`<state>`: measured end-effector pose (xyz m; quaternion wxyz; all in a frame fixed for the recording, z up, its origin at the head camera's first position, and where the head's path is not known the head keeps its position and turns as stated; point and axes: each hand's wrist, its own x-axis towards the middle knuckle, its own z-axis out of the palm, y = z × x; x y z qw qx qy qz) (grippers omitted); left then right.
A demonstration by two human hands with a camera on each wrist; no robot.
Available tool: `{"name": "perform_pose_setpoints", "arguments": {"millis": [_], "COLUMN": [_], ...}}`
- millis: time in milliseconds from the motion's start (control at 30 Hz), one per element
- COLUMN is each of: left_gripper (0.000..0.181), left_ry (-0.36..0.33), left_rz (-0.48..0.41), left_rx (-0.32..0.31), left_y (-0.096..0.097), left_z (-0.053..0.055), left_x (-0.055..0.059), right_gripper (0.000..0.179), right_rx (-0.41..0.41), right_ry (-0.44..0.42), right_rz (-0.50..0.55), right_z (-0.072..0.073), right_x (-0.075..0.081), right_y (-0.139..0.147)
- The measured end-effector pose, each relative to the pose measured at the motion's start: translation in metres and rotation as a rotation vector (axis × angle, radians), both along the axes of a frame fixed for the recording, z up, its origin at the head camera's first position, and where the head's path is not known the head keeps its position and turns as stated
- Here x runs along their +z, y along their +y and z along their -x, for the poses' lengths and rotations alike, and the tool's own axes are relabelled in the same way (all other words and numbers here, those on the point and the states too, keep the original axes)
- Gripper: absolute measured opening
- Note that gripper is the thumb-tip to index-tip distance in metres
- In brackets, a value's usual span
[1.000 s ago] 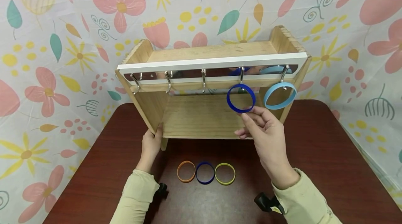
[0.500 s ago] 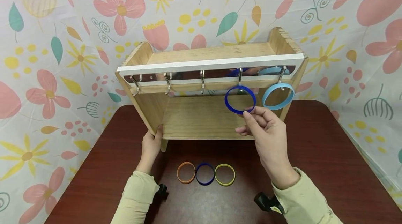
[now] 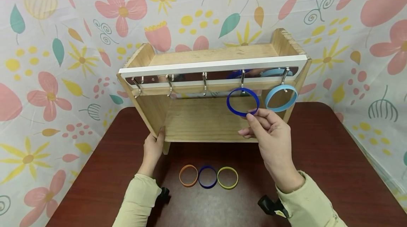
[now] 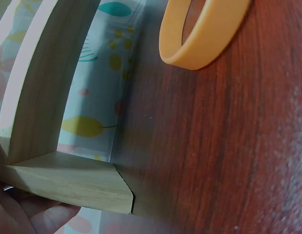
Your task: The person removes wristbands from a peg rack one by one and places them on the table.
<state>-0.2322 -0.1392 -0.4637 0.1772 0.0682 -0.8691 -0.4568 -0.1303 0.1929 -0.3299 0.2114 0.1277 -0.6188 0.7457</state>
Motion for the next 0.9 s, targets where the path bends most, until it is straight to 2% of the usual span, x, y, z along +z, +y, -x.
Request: {"name": "perform_pose_setpoints", "arguments": {"millis": [533, 900], "left_gripper": [0.035, 0.036], "left_ry": [-0.006, 0.004], "left_rz": [0.001, 0.004], "left_rx": [-0.002, 0.007], "left_y": [0.0001, -0.0003], "left_z": [-0.0006, -0.0002], "left_x": [0.0009, 0.0002], "right_gripper": [0.019, 0.017], "right_rx": [0.004, 0.025], "right_ry": [0.002, 0.014], "right_rz": [-0.006, 0.031], "right_z": [-0.0005, -0.0021], "right_x": [-0.0018, 0.0008], "right_y": [0.0002, 0.0000]}}
